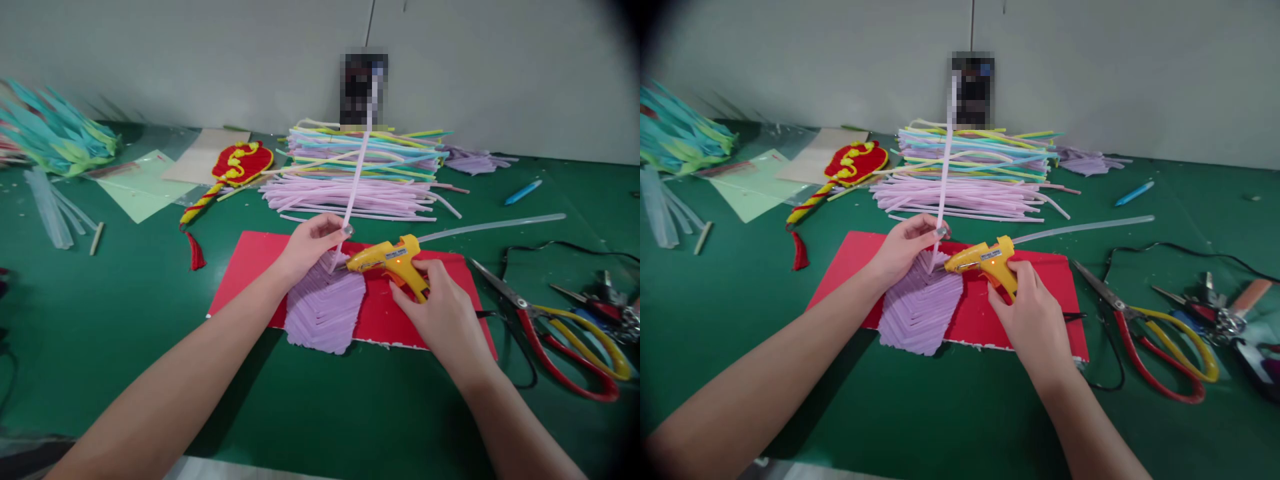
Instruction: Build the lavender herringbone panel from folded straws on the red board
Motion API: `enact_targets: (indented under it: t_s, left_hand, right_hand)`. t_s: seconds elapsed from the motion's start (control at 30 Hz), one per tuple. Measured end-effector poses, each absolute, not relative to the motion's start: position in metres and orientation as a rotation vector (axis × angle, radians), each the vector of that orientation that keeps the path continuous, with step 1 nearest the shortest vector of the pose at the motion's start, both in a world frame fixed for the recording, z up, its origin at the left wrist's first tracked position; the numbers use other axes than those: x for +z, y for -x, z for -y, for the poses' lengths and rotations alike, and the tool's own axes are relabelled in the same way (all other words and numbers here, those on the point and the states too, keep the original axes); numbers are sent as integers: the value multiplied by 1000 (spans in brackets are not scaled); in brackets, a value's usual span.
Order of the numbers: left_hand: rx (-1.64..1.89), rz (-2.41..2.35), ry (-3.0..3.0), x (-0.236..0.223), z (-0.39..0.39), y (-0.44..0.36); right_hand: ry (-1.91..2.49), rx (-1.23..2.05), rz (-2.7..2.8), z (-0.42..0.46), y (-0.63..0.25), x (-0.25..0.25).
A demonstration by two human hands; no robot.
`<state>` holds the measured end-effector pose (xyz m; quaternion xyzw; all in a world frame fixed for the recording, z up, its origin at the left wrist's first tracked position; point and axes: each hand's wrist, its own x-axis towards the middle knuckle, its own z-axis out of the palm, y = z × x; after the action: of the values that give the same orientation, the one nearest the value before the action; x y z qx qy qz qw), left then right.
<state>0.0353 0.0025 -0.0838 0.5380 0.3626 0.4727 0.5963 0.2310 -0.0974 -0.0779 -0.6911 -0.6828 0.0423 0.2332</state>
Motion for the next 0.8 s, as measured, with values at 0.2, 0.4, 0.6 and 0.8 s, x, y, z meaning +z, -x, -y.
enact_targets:
  t_s: [0.2,0.4,0.6,0.8]
  left_hand:
    - [1102,-832,-1210,-85,-3,-35]
    - [1101,-836,-1224,-86,-3,-35]
    - [1099,-821,-1222,-85,-2,-35]
    - [1089,-847,-1244,-85,-2,-35]
  right_hand:
    - [1877,139,1874,98,-234,-77]
    - [1836,150,1873,98,-235,-78]
    - [1842,158,1885,98,-237,-78]
    - [1834,191,1884,99,-236,-76]
